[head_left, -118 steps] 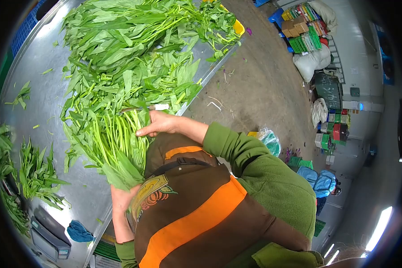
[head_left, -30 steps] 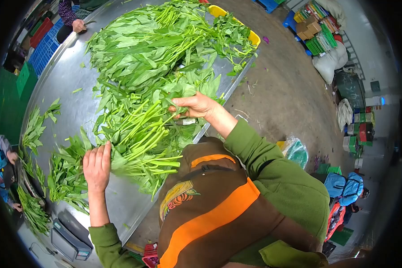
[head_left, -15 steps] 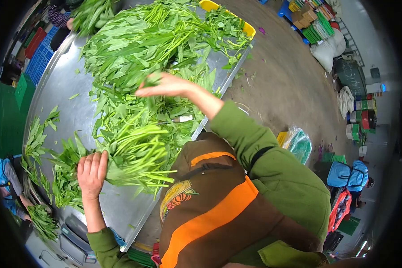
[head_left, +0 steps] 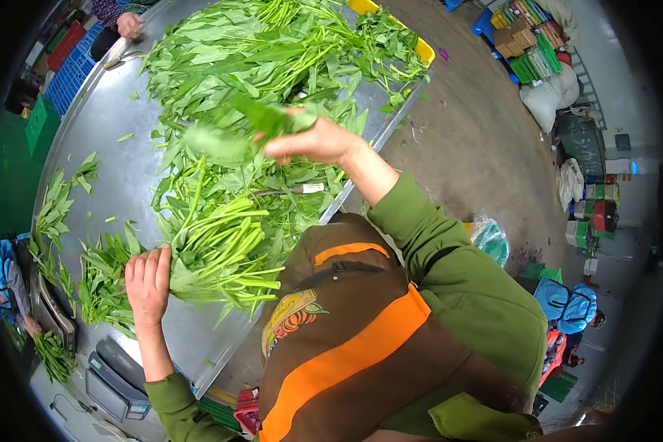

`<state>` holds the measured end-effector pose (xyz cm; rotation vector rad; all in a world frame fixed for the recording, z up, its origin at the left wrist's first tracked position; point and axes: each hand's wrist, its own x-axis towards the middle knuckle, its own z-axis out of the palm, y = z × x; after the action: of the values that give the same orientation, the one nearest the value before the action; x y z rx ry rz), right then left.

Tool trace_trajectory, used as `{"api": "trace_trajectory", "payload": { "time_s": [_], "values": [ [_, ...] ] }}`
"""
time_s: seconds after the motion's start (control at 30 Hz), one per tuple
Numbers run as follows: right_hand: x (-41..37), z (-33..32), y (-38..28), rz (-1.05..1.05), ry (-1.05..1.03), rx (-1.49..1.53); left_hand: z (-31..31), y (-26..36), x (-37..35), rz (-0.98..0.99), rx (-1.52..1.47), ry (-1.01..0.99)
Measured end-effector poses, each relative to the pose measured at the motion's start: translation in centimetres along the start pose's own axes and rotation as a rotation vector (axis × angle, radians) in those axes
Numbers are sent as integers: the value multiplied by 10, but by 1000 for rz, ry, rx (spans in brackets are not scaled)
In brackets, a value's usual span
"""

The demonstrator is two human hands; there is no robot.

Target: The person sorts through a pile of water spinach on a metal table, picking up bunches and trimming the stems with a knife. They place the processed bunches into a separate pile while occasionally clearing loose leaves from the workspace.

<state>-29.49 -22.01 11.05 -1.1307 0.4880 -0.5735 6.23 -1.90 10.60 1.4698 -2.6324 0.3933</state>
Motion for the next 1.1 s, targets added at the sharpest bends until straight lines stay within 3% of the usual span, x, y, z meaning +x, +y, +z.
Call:
{"api": "trace_trajectory", "payload": {
  "time_s": [0.03, 0.1, 0.13, 0.17, 0.23, 0.27, 0.33, 0.37, 0.43, 0.5, 0.57, 0.63, 0.7, 0.77, 0.83, 0.9, 0.97, 1.1],
  "values": [
    [0, 21, -14, -30, -119, -282, 1, 1, 4, 2, -7, 0],
    [20, 51, 12, -471, -456, -657, -1, 3, 19, 28, -35, 37],
    [16, 73, 2, -205, -569, -939, -1, 5, 27, 25, -68, 69],
    [16, 84, 23, -375, -597, -1145, -4, 6, 34, 32, -68, 72],
    [27, 76, 69, -111, -866, -1088, -11, 6, 42, -114, -222, -132],
    [29, 65, 87, -111, -867, -1090, -13, 6, 39, -189, -294, -242],
    [37, 48, 104, -123, -729, -671, -9, 10, 25, -271, -340, -253],
    [35, 49, 108, -123, -739, -669, -5, 12, 18, -347, -388, -269],
    [29, 58, 100, 21, -633, -296, -1, 14, 12, -391, -456, -237],
    [31, 50, 112, -30, -715, -296, -1, 13, 11, -348, -394, -241],
    [16, 29, 91, 443, -409, -85, -5, 8, 5, -370, -345, -259],
    [9, -11, 83, 373, -341, 204, -5, 2, -6, -399, -290, -277],
    [3, -25, 59, 314, -197, 190, -4, -3, -15, -379, -162, -225],
    [5, -2, 31, 224, -154, 101, -5, -2, -10, -397, -129, -223],
    [16, 30, 19, 8, -199, -178, -2, -2, -1, -353, -45, -194],
    [27, 55, 23, -117, -194, -695, -2, 2, 12, -338, -37, -210],
    [24, 82, 30, -428, 41, -1318, -4, 7, 23, -327, -28, -229],
    [24, 98, 50, -326, -39, -1293, -6, 14, 31, -304, -15, -193]
  ]
}}
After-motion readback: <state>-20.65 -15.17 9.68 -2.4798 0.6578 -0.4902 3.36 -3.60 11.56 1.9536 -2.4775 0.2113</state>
